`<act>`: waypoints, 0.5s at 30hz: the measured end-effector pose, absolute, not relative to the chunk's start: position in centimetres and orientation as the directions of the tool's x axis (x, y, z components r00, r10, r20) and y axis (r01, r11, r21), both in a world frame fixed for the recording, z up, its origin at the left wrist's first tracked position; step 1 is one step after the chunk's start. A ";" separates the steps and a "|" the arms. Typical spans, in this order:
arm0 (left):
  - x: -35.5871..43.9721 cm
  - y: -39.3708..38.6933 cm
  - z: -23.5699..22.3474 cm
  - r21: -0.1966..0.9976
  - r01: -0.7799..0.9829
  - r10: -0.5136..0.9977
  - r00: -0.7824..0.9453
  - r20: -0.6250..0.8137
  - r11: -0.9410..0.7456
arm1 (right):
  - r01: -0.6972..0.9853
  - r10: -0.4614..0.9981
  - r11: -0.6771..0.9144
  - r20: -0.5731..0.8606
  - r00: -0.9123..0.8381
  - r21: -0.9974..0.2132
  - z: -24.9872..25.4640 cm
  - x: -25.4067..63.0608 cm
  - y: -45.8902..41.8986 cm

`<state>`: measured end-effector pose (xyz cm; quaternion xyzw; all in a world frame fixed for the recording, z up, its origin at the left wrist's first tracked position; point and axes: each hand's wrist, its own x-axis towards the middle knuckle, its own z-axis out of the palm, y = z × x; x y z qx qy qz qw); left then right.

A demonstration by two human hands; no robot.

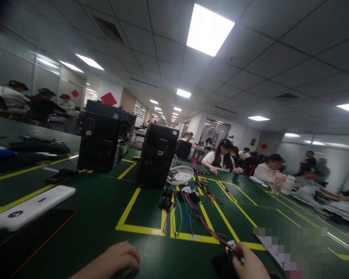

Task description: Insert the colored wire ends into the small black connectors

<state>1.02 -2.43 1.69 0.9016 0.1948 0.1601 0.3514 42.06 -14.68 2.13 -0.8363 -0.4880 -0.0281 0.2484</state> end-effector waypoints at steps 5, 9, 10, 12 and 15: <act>0.7 -3.0 1.9 0.713 0.233 0.485 0.858 0.169 -0.661 | 0.849 0.806 -0.395 0.311 0.504 -0.351 1.4 42.3 -14.6; 0.7 -2.8 1.8 0.712 0.236 0.484 0.859 0.165 -0.662 | 0.839 0.810 -0.430 0.267 0.522 -0.334 1.8 42.0 -14.7; 0.7 -2.7 1.7 0.707 0.243 0.479 0.864 0.154 -0.665 | 0.841 0.813 -0.430 0.264 0.518 -0.328 1.9 42.0 -14.8; 0.9 -2.4 1.6 0.696 0.254 0.475 0.868 0.142 -0.672 | 0.852 0.822 -0.419 0.267 0.502 -0.313 1.8 42.1 -14.8; 1.2 -1.9 1.2 0.678 0.233 0.459 0.872 0.172 -0.697 | 0.858 0.829 -0.420 0.259 0.496 -0.296 1.6 42.4 -14.7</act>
